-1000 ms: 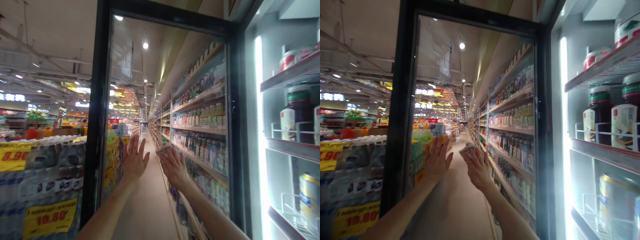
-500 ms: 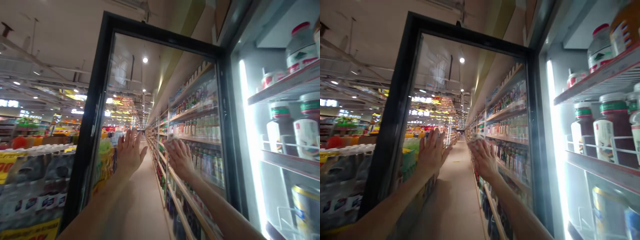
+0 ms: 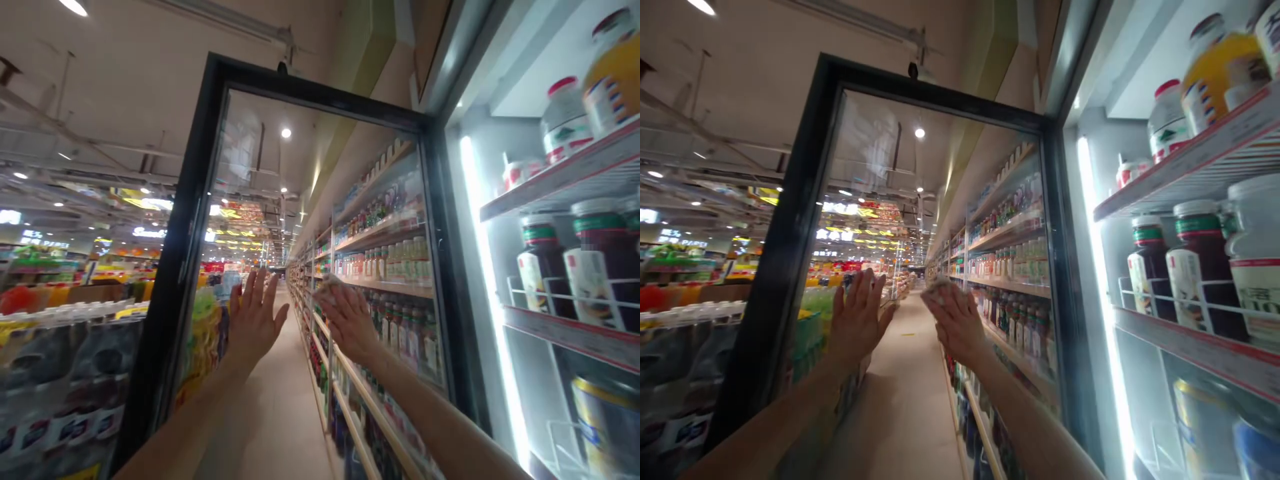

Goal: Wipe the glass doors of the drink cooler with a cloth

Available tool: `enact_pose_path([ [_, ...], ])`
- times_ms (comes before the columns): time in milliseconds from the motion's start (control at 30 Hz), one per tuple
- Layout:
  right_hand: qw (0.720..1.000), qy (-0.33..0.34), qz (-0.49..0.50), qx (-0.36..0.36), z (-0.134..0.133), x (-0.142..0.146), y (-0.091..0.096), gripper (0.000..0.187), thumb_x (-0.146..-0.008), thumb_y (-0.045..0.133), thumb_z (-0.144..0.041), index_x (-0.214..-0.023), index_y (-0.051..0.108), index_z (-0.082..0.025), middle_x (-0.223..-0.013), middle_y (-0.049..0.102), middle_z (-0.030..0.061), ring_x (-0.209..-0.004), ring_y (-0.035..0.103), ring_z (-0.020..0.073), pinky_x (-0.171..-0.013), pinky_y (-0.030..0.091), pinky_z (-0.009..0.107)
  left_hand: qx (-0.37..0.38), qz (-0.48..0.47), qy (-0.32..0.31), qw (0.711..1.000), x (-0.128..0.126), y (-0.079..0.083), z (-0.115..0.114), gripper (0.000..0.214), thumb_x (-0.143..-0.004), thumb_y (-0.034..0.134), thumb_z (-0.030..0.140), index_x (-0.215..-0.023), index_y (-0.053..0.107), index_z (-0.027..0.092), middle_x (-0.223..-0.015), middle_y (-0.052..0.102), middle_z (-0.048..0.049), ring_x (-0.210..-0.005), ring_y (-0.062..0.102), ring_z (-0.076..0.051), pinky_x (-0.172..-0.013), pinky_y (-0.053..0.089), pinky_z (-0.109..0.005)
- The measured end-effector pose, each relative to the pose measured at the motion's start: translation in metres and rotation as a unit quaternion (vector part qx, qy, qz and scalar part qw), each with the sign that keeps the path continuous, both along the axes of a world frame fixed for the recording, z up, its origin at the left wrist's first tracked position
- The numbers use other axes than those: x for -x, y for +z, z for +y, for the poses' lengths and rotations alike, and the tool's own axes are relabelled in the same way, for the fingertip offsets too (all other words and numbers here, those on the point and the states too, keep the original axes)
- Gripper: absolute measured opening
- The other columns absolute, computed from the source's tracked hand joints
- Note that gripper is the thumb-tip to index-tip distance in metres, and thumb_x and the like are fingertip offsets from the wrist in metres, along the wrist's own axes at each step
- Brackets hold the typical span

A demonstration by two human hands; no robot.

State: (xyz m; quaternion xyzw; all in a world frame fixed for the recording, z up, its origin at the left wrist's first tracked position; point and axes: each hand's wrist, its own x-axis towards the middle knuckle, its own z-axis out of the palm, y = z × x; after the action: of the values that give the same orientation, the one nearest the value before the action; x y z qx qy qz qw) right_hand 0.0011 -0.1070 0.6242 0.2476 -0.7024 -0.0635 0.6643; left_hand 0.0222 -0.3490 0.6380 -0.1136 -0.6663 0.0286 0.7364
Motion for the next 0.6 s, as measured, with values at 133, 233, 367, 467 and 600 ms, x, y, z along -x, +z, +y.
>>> enact_pose_path([
  [133,0.989,-0.025,0.005,0.147,0.031,0.005,0.013,0.051,-0.091,0.035,-0.028,-0.141,0.036,-0.031,-0.149,0.035,0.005,-0.14,0.022,0.026,-0.11,0.022,0.052,0.001,-0.02,0.004,1.0,-0.004,0.006,-0.002,0.052,-0.088,0.045,0.041,-0.132,0.047,0.014,-0.141,0.043,-0.0191,-0.134,0.036,-0.032,-0.11,0.022,-0.052],
  [233,0.937,-0.04,0.015,0.348,0.057,0.008,0.034,0.053,-0.092,0.031,-0.032,-0.144,0.033,-0.022,-0.15,0.031,0.0129,-0.139,0.023,0.0321,-0.106,0.026,0.058,-0.009,-0.05,-0.002,0.999,-0.011,0.027,-0.001,0.051,-0.088,0.043,0.042,-0.132,0.048,0.016,-0.142,0.043,-0.0175,-0.136,0.032,-0.032,-0.11,0.021,-0.053],
  [367,0.984,-0.015,0.017,0.179,0.028,0.001,0.037,0.051,-0.091,0.035,-0.028,-0.142,0.036,-0.029,-0.15,0.032,0.0077,-0.141,0.02,0.0287,-0.109,0.025,0.054,-0.043,-0.043,-0.02,0.998,-0.015,0.058,-0.001,0.053,-0.091,0.037,0.041,-0.138,0.04,0.017,-0.149,0.031,-0.0154,-0.14,0.024,-0.031,-0.111,0.019,-0.055],
  [467,1.0,-0.003,0.008,-0.018,0.015,-0.003,0.034,0.049,-0.089,0.04,-0.027,-0.138,0.042,-0.034,-0.149,0.036,0.0022,-0.141,0.02,0.0234,-0.112,0.022,0.048,-0.044,-0.031,-0.026,0.998,-0.016,0.066,-0.001,0.053,-0.091,0.036,0.04,-0.139,0.038,0.019,-0.151,0.029,-0.0135,-0.14,0.023,-0.03,-0.112,0.017,-0.054],
  [600,0.973,-0.029,0.004,0.229,0.065,0.004,0.06,0.049,-0.09,0.032,-0.029,-0.138,0.043,-0.024,-0.147,0.036,0.0089,-0.138,0.025,0.0277,-0.107,0.027,0.053,-0.043,-0.032,-0.01,0.999,-0.019,0.064,0.0,0.052,-0.09,0.038,0.04,-0.137,0.041,0.017,-0.15,0.03,-0.0139,-0.139,0.025,-0.031,-0.112,0.017,-0.054],
])
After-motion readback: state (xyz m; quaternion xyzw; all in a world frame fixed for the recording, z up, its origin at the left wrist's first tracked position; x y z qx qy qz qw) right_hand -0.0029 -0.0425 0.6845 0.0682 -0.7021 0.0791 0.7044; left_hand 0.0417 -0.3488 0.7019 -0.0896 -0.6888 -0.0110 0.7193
